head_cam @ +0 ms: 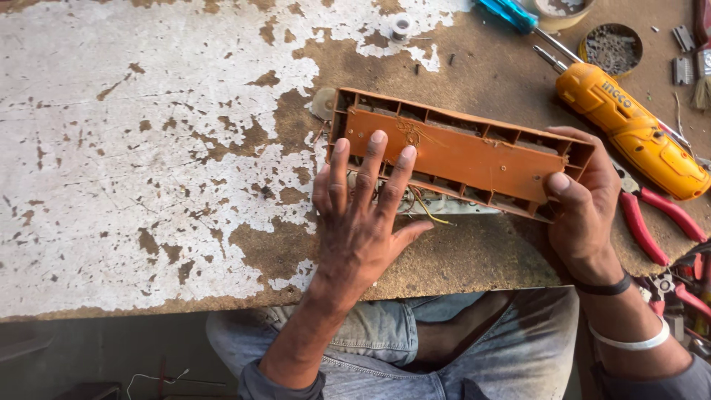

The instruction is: The person uses a soldering iron to heat and manipulate a small orange plastic housing and a white electrical switch plate with wires. They then brush the housing with a small brush and continue using the soldering iron on the housing.

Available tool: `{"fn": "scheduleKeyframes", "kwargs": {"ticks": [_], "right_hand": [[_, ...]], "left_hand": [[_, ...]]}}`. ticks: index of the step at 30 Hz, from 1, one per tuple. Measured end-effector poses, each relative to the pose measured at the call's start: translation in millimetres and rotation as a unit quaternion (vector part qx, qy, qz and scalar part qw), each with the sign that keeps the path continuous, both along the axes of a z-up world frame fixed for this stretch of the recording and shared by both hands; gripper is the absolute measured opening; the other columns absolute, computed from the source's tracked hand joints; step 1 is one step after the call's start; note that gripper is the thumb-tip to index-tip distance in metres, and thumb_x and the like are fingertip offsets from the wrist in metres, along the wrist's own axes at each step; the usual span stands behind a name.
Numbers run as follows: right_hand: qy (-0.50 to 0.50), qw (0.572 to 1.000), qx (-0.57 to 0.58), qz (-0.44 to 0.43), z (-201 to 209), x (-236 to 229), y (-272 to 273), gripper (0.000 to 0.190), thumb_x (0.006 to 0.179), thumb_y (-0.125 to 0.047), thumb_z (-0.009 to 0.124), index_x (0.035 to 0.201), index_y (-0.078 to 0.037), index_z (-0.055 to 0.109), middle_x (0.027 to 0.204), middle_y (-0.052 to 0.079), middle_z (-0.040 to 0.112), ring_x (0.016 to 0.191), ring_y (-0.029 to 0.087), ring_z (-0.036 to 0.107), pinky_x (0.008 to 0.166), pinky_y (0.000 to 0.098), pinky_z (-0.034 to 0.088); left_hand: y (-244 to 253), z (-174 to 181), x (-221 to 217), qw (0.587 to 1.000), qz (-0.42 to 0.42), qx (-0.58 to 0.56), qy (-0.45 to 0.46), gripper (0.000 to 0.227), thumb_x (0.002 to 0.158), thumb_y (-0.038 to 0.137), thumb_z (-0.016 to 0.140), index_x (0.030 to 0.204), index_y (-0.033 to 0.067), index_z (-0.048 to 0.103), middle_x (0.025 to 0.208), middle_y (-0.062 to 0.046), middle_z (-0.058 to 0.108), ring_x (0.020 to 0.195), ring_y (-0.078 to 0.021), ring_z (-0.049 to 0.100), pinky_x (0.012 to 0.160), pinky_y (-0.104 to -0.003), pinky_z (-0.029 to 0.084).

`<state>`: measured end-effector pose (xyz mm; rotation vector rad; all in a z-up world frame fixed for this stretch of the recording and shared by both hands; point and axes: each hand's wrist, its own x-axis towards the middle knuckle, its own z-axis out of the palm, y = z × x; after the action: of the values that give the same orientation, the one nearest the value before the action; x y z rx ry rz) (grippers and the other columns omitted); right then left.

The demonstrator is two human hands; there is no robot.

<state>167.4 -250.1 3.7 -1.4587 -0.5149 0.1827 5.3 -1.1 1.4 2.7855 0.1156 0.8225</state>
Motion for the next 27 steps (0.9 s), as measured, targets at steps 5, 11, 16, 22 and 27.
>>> {"fn": "scheduleKeyframes", "kwargs": {"ticks": [5,11,16,22,27], "right_hand": [[0.017,1.000,0.017,0.006,-3.3,-0.9,-1.2,0.061,0.095,-0.030,0.068,0.144,0.003,0.052,0.123,0.008,0.064,0.112,0.014,0.062,0.104,0.0284,0.050],[-0.014,0.999,0.033,0.021,-4.0,-1.0,-4.1,0.059,0.093,-0.025,0.068,0.142,0.004,0.052,0.121,0.008,0.064,0.115,0.014,0.062,0.105,0.0261,0.048],[-0.016,1.000,0.014,0.012,-3.8,-0.5,-4.7,0.060,0.091,-0.024,0.068,0.142,0.003,0.053,0.118,0.007,0.063,0.113,0.013,0.061,0.103,0.0258,0.048],[-0.015,1.000,0.006,0.010,-3.9,-0.8,-5.5,0.060,0.089,-0.023,0.067,0.142,0.002,0.053,0.120,0.008,0.063,0.115,0.014,0.061,0.109,0.0296,0.049],[-0.007,1.000,-0.003,0.004,-1.9,-1.1,-4.1,0.060,0.089,-0.022,0.066,0.142,0.002,0.053,0.120,0.008,0.063,0.114,0.015,0.061,0.107,0.0306,0.049]], "left_hand": [[-0.6,0.6,-1.4,1.000,0.019,-0.005,-0.003,0.133,0.063,0.073,0.089,0.166,0.0285,0.019,0.173,-0.011,0.011,0.158,-0.0403,0.011,0.125,-0.067,0.024],[-0.9,-3.1,-0.4,0.999,0.035,0.007,-0.010,0.131,0.063,0.074,0.089,0.166,0.0315,0.018,0.173,-0.013,0.006,0.158,-0.0412,0.010,0.124,-0.070,0.026],[2.1,-3.3,0.0,0.999,0.034,0.014,-0.007,0.129,0.066,0.074,0.087,0.165,0.0358,0.014,0.174,-0.012,-0.004,0.159,-0.0419,0.008,0.123,-0.070,0.027],[1.6,-0.2,-2.1,0.999,0.026,0.015,0.022,0.127,0.068,0.074,0.085,0.165,0.0388,0.010,0.173,-0.011,-0.006,0.157,-0.0434,0.008,0.121,-0.070,0.028],[2.3,3.5,-2.4,1.000,0.024,-0.006,0.003,0.131,0.070,0.074,0.082,0.166,0.0338,0.003,0.173,-0.012,-0.006,0.157,-0.0442,0.012,0.123,-0.070,0.026]]}}
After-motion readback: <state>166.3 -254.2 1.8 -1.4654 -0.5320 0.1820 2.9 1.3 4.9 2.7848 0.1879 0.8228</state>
